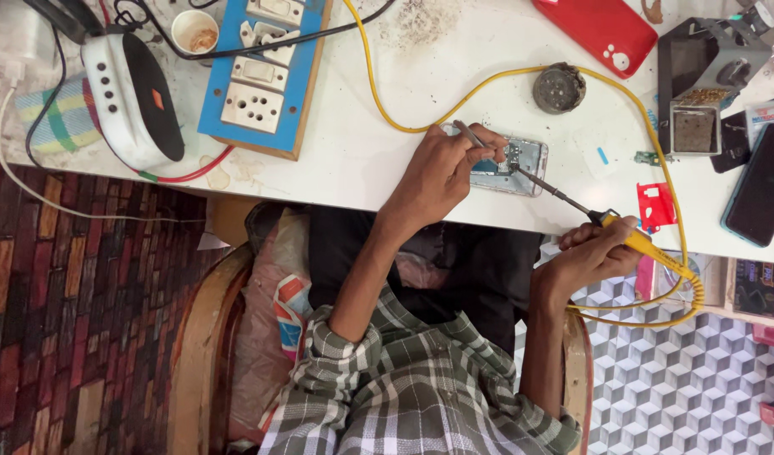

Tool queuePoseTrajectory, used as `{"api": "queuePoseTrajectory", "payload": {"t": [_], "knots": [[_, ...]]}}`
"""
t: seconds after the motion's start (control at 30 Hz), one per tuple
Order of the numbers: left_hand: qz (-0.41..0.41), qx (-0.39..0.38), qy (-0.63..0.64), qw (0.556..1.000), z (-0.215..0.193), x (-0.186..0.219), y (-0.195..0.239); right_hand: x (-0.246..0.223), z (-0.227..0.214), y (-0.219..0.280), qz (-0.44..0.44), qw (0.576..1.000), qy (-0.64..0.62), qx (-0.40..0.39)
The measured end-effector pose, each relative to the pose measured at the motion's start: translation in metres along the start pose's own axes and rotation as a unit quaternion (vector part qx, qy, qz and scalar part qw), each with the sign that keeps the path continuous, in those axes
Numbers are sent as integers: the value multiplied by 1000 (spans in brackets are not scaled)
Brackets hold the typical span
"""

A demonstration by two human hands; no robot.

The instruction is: The person uses a soldering iron and tweezers to work on a small circuit board placed on a cluttered workbench. They repeatedly apply the soldering iron to specific points on the board while holding components with tweezers, maintaining a steady hand throughout the process.

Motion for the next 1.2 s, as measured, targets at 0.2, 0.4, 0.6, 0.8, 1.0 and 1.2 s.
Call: {"api": "queuePoseTrajectory", "payload": {"t": [0.2, 0.4, 0.6, 0.8, 1.0, 1.2], "knots": [[4, -7, -43, 999, -1, 3, 0, -4, 1, -8, 38, 999, -17, 9], [-1, -20, -88, 996, 0, 1, 1, -8, -1, -14, 23, 1000, -11, -11], [-20, -34, -92, 995, -1, -2, 4, -13, 6, -22, 18, 998, -14, -50], [-3, -30, -71, 997, -3, 2, 4, -18, 14, -31, 16, 999, -32, 10], [10, -10, -118, 993, -3, 9, 2, -24, 20, -44, -28, 995, -59, -72], [23, 4, -106, 994, -1, 7, 0, -18, 29, -64, 68, 974, -174, -128]]}}
Point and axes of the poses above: each hand's wrist, its own y-axis away from the middle knuckle, its own z-axis out of the palm, x = y × z, the point moved 1 cm from there along -y, towards the middle knuckle, and after that the axes turned 4 degrees about x, right-handed, at the moved point
